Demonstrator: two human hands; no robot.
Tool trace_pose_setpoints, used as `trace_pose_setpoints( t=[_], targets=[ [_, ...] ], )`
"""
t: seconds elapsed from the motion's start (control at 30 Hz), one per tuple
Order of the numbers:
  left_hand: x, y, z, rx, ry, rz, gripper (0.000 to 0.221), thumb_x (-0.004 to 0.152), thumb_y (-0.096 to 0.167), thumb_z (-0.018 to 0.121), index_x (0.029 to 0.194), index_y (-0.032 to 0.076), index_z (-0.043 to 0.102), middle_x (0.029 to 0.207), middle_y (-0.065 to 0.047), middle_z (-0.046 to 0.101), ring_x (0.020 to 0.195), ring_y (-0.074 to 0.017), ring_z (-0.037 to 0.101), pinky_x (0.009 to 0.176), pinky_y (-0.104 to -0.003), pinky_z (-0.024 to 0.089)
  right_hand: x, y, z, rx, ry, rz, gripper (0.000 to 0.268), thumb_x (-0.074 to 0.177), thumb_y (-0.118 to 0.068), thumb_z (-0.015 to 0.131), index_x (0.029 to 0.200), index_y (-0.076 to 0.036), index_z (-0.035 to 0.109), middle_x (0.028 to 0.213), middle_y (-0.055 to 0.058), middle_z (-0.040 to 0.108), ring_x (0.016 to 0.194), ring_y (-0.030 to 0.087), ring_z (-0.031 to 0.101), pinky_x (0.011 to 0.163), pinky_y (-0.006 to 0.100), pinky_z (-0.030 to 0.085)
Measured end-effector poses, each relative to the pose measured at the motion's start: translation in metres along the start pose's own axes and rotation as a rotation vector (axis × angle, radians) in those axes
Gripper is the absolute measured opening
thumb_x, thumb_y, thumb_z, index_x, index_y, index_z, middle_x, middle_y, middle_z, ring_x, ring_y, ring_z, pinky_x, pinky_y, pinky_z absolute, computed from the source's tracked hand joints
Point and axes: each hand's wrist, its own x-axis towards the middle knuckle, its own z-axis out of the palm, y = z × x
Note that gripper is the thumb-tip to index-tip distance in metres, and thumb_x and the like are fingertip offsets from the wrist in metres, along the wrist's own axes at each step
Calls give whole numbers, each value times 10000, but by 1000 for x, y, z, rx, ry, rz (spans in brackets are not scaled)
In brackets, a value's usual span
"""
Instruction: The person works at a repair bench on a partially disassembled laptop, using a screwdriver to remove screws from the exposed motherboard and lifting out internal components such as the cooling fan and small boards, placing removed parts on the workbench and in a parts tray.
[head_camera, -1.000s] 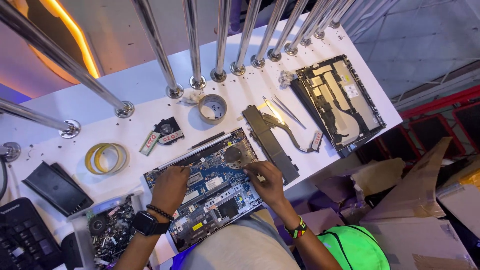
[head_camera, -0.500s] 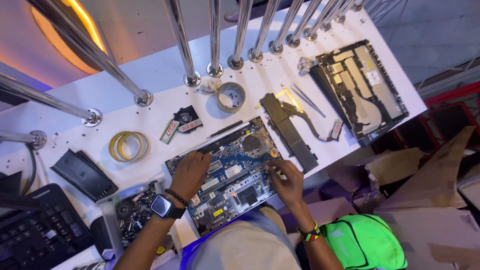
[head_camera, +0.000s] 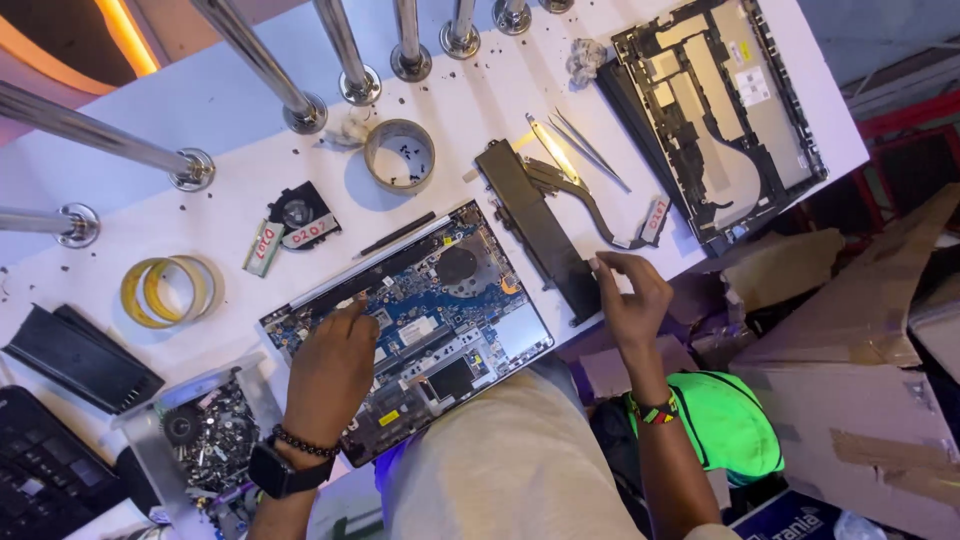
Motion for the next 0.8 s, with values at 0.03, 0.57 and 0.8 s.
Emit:
trace_pose_setpoints(
  t=[0.03, 0.57, 0.8],
  targets=[
    [5, 9, -3, -64, 15, -8, 64, 1010, 81, 614, 1064, 79, 582, 1258, -192, 658, 1184, -373, 673, 811, -445, 628, 13, 9, 1, -34, -14, -48, 80, 946, -116, 845, 984, -64, 797, 868, 105, 769, 778, 307, 719, 730, 398, 569],
    [9, 88, 17, -342, 194, -403, 293, 995, 156, 636, 1263, 45, 679, 1162, -101, 745, 994, -297, 702, 778, -446, 597, 71, 63, 26, -426, -253, -164, 176, 891, -198, 759, 1060, -157, 788, 954, 52, 765, 751, 287, 721, 570, 433, 504],
    [-5, 85, 19, -336, 246, -383, 115, 1000, 112, 616, 1087, 56, 665, 1198, -115, 728, 1008, -305, 699, 833, -457, 582, 74, 54, 16, -292, -285, -85, 278, 848, -119, 734, 1123, -79, 747, 997, 89, 731, 783, 247, 734, 632, 436, 527]
  ],
)
